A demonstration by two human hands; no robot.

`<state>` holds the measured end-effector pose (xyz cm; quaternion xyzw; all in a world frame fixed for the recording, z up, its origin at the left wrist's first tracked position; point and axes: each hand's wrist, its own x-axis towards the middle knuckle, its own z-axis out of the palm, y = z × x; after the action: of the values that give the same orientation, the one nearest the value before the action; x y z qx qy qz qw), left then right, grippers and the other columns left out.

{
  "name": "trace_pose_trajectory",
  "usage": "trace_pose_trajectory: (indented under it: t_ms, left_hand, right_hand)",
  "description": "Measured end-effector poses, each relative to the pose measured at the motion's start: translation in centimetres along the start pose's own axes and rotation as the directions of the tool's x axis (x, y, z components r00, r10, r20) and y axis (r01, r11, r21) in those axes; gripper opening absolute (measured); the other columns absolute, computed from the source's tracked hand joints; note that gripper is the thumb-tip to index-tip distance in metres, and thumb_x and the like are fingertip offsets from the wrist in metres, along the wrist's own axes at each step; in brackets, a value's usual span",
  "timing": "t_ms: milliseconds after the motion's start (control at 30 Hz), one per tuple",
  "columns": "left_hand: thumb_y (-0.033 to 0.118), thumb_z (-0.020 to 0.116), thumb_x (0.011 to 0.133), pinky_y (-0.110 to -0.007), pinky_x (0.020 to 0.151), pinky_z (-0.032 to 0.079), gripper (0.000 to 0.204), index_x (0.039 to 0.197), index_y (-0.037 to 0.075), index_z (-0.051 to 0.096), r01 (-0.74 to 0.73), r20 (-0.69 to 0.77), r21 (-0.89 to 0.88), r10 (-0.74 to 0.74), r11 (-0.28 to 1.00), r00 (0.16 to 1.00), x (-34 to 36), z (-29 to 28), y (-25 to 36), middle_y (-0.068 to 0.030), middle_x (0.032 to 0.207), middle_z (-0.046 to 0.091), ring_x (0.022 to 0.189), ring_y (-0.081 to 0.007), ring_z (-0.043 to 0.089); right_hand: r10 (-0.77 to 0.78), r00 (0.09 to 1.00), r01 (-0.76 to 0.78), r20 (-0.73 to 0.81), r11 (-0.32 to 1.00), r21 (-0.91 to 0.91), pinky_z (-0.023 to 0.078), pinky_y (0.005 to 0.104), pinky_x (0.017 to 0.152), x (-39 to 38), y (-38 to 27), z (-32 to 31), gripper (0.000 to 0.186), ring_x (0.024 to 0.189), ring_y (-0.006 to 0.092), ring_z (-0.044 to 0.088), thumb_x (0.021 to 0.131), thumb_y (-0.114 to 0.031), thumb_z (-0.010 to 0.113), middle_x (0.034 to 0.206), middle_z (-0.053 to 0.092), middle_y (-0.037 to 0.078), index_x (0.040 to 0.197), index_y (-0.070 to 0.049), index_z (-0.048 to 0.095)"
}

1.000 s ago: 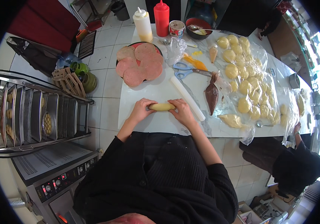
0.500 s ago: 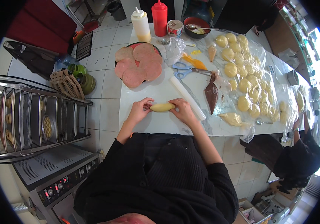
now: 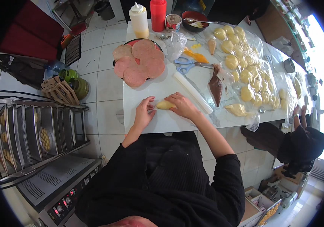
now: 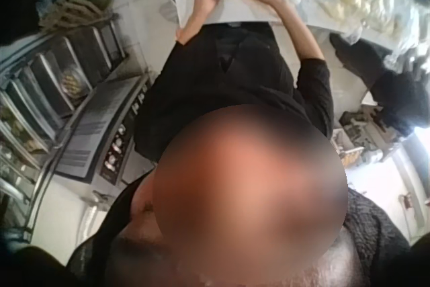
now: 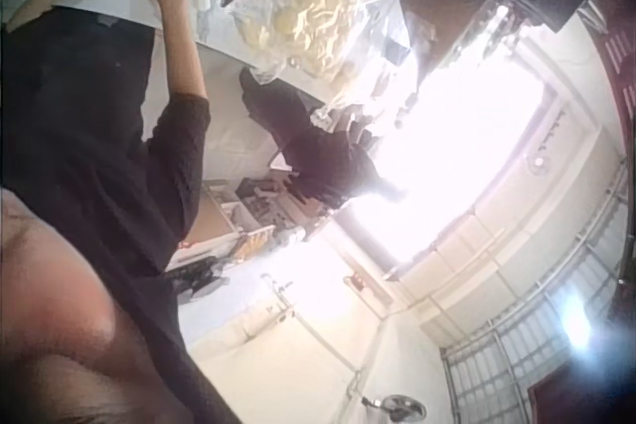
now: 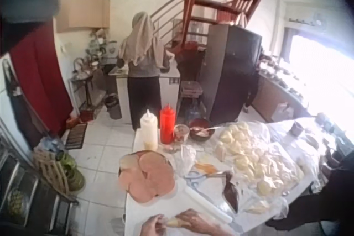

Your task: The person rolls pieces of dough, places slices of meat inside, and arranges the filled dough pieces on a baking tray.

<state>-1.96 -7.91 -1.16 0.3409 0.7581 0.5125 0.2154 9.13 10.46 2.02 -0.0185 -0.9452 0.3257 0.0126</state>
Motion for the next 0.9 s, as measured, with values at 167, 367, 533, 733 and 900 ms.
trace_pose_trajectory:
  t_ms: [167, 367, 533, 733, 900]
  left_hand:
    - [-0.010, 0.061, 0.074, -0.028, 0.067, 0.054, 0.045, 0.116, 0.006, 0.055, -0.031, -0.132, -0.078, 0.021, 0.996, 0.991, -1.8, -2.3, -0.7, -0.0108, 0.100, 0.060, 0.077, -0.0194, 0.063]
    - [-0.002, 0.055, 0.085, -0.025, 0.069, 0.050, 0.025, 0.109, 0.004, 0.059, -0.019, -0.382, -0.093, -0.018, 0.995, 0.924, -6.6, -4.8, -2.4, -0.0088, 0.093, 0.065, 0.082, -0.0138, 0.063]
    - [-0.003, 0.054, 0.085, -0.025, 0.069, 0.049, 0.022, 0.106, 0.001, 0.059, 0.071, -0.706, -0.128, -0.141, 0.989, 0.694, -13.9, -4.8, -6.2, -0.0072, 0.094, 0.063, 0.082, -0.0144, 0.061]
    - [0.003, 0.052, 0.088, -0.025, 0.063, 0.049, 0.020, 0.107, 0.004, 0.058, 0.211, -0.736, -0.434, -0.479, 0.876, 0.478, -21.6, 0.8, -14.9, -0.0058, 0.094, 0.062, 0.078, -0.0134, 0.061]
    - [0.031, 0.059, 0.089, -0.032, 0.071, 0.052, 0.043, 0.126, 0.012, 0.045, 0.318, -0.324, -0.773, -0.772, 0.550, 0.547, -18.2, 11.0, -17.7, -0.0105, 0.104, 0.061, 0.086, -0.0192, 0.062]
  right_hand:
    - [-0.062, 0.996, 0.073, 0.072, 0.985, -0.159, 0.045, 0.0382, 0.090, 1.1, -1.2, -0.1, 0.052, 0.101, 0.0280, 0.054, 0.068, -0.012, 0.073, 0.104, 0.058, 0.010, 0.118, -0.007, 0.057]
    - [-0.016, 0.980, 0.066, 0.201, 0.967, -0.246, 0.047, 0.0386, 0.086, 1.8, -0.7, 0.2, 0.044, 0.098, 0.0277, 0.056, 0.066, -0.011, 0.071, 0.099, 0.058, 0.010, 0.109, -0.006, 0.060]
    - [-0.004, 0.966, 0.031, 0.259, 0.995, -0.100, 0.049, 0.0387, 0.080, 2.0, -0.6, -2.3, 0.041, 0.087, 0.0283, 0.060, 0.064, -0.008, 0.068, 0.092, 0.059, 0.010, 0.104, -0.004, 0.062]
    - [0.130, 0.948, -0.319, 0.292, 0.451, 0.834, 0.052, 0.0310, 0.078, -2.4, 2.9, -5.4, 0.036, 0.086, 0.0188, 0.064, 0.086, -0.011, 0.057, 0.106, 0.063, 0.013, 0.119, 0.003, 0.053]
    - [0.075, 0.922, -0.380, 0.380, -0.022, 0.925, 0.052, 0.0333, 0.080, -9.6, 3.6, -3.5, 0.041, 0.087, 0.0236, 0.063, 0.090, -0.015, 0.050, 0.109, 0.060, 0.013, 0.125, 0.006, 0.046]
